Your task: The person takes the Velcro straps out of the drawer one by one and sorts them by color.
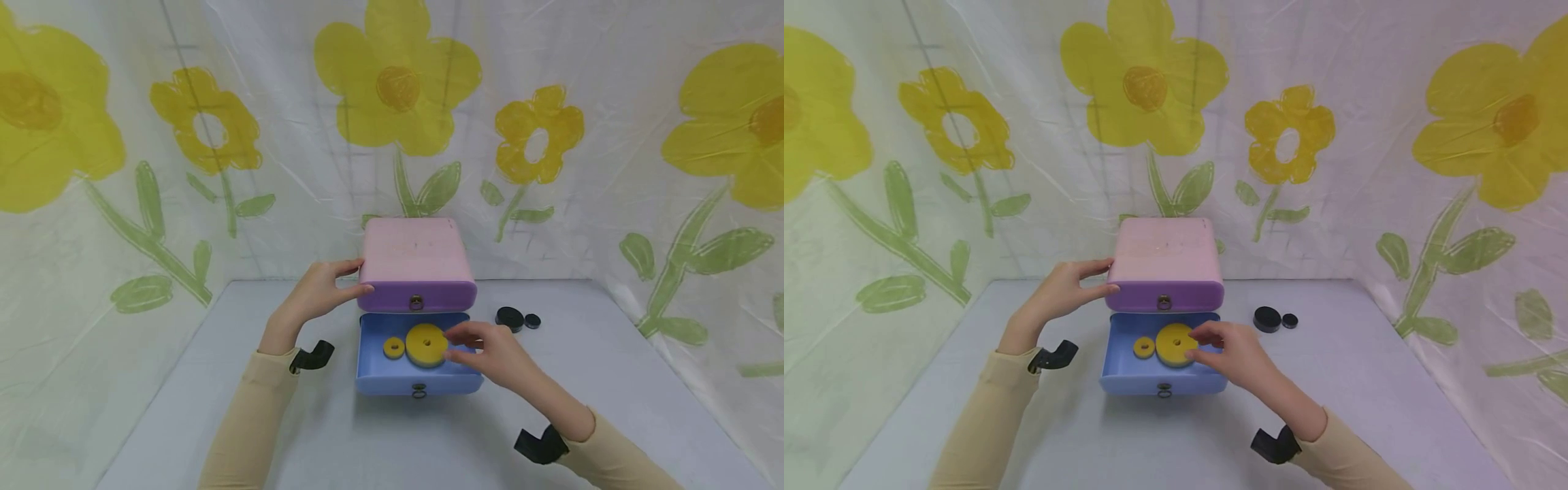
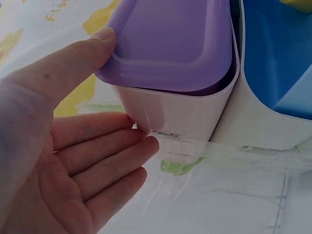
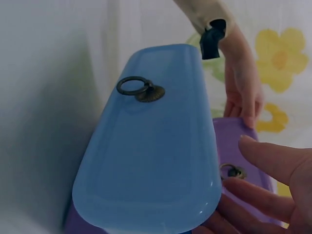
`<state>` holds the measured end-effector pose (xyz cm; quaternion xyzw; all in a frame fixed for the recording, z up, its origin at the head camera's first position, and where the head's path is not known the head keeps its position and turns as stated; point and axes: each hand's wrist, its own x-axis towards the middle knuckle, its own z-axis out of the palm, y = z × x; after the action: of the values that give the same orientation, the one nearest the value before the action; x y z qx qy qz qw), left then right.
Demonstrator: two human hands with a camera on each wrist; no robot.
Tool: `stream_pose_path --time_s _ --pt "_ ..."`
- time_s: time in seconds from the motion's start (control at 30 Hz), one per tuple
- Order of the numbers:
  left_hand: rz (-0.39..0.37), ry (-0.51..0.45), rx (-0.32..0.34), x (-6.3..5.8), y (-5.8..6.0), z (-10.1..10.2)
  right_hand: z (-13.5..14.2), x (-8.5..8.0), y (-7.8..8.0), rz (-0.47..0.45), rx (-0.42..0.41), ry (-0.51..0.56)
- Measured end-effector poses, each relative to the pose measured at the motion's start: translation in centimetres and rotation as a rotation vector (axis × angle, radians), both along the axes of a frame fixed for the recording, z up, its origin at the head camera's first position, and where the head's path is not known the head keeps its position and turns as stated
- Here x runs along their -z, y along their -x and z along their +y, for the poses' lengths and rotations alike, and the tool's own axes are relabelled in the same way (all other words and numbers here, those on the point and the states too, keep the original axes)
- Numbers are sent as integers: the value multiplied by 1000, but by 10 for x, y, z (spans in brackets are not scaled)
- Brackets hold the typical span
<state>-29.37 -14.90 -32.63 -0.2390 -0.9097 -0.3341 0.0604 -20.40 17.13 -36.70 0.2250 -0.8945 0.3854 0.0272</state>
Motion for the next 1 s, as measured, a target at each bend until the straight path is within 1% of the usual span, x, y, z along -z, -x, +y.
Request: stream_pose_path --time_s 0.17,0.33,0.53,0.67,0.87,1.0 --pt "-2 -8 1 1 1 -1 -4 7 12 42 -33 -33" --pt "-6 -7 -2 1 0 -1 -9 13 21 65 -23 -33" --pt "-7 -10 -4 0 -1 0 -12 18 28 71 -18 -14" --pt "-7 -7 -9 0 0 -1 -15 23 31 90 -11 -40" --pt "-8 -8 -7 0 0 0 -19 27 35 76 -18 -57" --pt "-5 -4 -7 0 0 0 -21 28 37 83 -11 -79"
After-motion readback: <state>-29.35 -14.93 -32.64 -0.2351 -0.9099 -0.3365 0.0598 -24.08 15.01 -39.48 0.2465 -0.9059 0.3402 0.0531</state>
